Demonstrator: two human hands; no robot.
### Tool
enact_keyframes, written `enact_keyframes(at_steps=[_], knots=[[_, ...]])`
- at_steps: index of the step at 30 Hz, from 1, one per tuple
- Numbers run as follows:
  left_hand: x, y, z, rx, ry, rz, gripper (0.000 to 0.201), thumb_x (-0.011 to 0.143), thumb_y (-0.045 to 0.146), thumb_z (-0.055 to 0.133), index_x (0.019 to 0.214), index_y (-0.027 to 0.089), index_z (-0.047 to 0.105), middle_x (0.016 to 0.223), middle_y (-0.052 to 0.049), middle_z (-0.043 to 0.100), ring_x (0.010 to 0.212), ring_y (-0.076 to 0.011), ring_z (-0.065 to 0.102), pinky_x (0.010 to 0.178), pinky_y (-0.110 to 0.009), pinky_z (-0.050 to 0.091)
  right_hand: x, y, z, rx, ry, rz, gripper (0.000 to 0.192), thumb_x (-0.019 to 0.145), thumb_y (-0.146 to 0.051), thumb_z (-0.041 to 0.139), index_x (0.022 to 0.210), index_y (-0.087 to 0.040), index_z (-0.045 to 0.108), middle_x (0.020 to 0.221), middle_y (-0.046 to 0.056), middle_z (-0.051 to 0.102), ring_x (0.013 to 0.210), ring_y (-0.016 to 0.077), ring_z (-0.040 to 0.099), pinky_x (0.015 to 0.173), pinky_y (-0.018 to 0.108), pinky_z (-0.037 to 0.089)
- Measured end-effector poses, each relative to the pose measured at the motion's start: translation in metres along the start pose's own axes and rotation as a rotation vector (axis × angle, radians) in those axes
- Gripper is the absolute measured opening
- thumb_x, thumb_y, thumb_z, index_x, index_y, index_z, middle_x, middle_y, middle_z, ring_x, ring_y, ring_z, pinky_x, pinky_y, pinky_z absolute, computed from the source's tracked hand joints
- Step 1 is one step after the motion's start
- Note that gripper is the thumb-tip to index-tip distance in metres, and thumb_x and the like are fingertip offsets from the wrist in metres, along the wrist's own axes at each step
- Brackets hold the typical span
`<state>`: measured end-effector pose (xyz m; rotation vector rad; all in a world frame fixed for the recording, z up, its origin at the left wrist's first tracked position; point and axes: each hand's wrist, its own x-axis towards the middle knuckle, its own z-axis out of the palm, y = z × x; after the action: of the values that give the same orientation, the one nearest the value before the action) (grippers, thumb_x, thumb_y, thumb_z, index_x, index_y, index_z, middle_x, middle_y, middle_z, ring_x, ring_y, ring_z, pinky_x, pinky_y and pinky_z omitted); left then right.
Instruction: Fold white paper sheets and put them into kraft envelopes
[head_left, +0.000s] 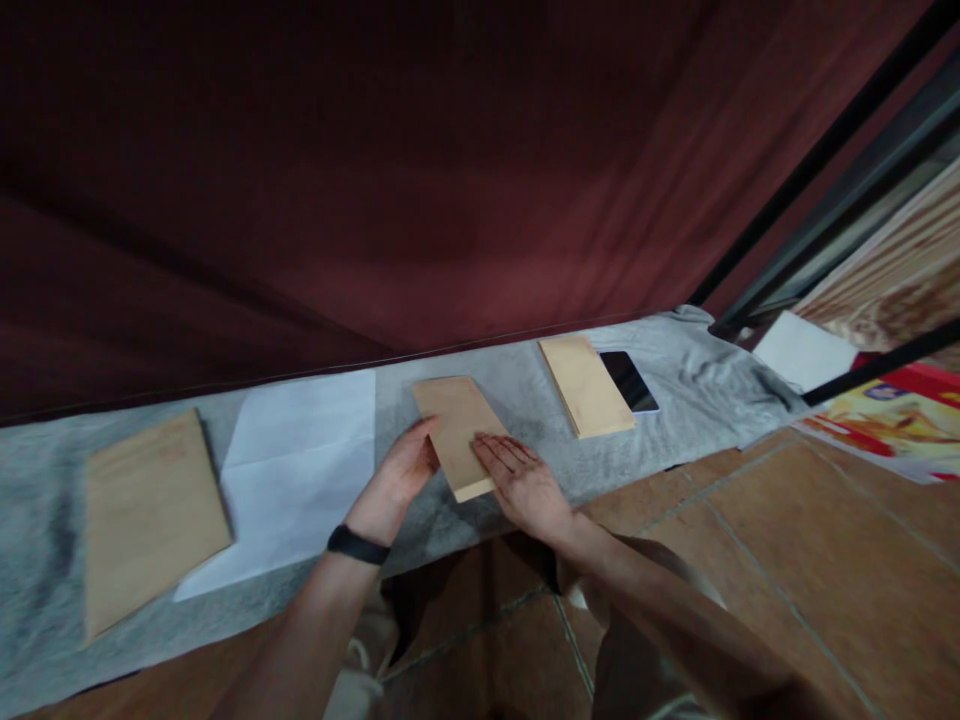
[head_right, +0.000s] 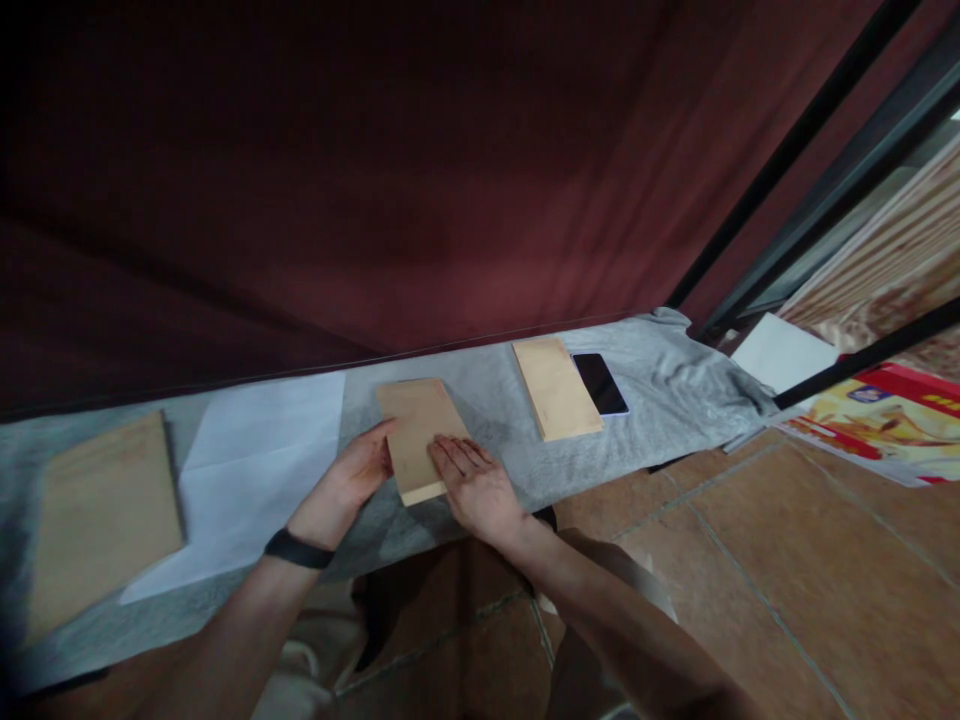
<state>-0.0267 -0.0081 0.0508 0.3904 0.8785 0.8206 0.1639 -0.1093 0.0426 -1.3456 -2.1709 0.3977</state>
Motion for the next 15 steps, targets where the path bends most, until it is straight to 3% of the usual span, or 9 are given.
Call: enact_keyframes(at_steps=[4, 7, 9, 11, 15], knots=[[-0.011, 0.005, 0.007, -0.064, 0.075, 0.086, 0.038, 0.100, 0.046, 0.052, 0.122, 0.016, 0.062, 0.118, -0.016, 0.072, 0.109, -0.0252, 0.072, 0.092, -0.041, 0.060, 0.020, 0.008, -0.015, 0.634, 0.362, 0.383, 0.037, 0.098, -0.033, 0.051, 0.129, -0.023, 0.067, 0.126, 0.006, 0.073, 0.121, 0.0245, 0.065, 0.110, 0.044, 0.049], [-0.017, -0.007, 0.014, -0.013, 0.096, 0.019, 0.030, 0.099, 0.037, 0.057, 0.120, 0.016, 0.063, 0.119, -0.016, 0.071, 0.109, -0.0233, 0.072, 0.095, -0.038, 0.059, 0.033, 0.006, -0.015, 1.237, 0.561, 0.599, 0.034, 0.093, -0.047, 0.061, 0.117, -0.025, 0.069, 0.111, 0.002, 0.078, 0.112, 0.0230, 0.070, 0.104, 0.041, 0.054], [-0.018, -0.018, 0.019, -0.003, 0.029, -0.022, 0.028, 0.097, 0.032, 0.062, 0.120, 0.016, 0.065, 0.117, -0.015, 0.072, 0.106, -0.0231, 0.073, 0.095, -0.038, 0.059, 0.039, -0.001, -0.010, 1.513, 0.567, 0.663, 0.036, 0.087, -0.048, 0.070, 0.114, -0.025, 0.068, 0.109, 0.001, 0.078, 0.109, 0.0219, 0.071, 0.101, 0.038, 0.056], [-0.018, -0.028, 0.023, -0.005, -0.025, -0.003, 0.029, 0.092, 0.030, 0.068, 0.119, 0.017, 0.066, 0.113, -0.013, 0.074, 0.101, -0.0223, 0.074, 0.093, -0.037, 0.059, 0.042, -0.008, -0.003, 1.641, 0.523, 0.694, 0.038, 0.082, -0.048, 0.075, 0.110, -0.024, 0.067, 0.106, 0.002, 0.078, 0.104, 0.0214, 0.073, 0.097, 0.036, 0.058], [-0.015, -0.036, 0.019, 0.063, 0.058, 0.122, 0.030, 0.081, 0.019, 0.077, 0.110, 0.017, 0.068, 0.102, -0.009, 0.078, 0.088, -0.0194, 0.075, 0.082, -0.031, 0.060, 0.042, -0.011, 0.005, 1.598, 0.406, 0.715, 0.037, 0.076, -0.045, 0.080, 0.100, -0.022, 0.067, 0.098, 0.003, 0.078, 0.096, 0.0215, 0.073, 0.087, 0.033, 0.059]])
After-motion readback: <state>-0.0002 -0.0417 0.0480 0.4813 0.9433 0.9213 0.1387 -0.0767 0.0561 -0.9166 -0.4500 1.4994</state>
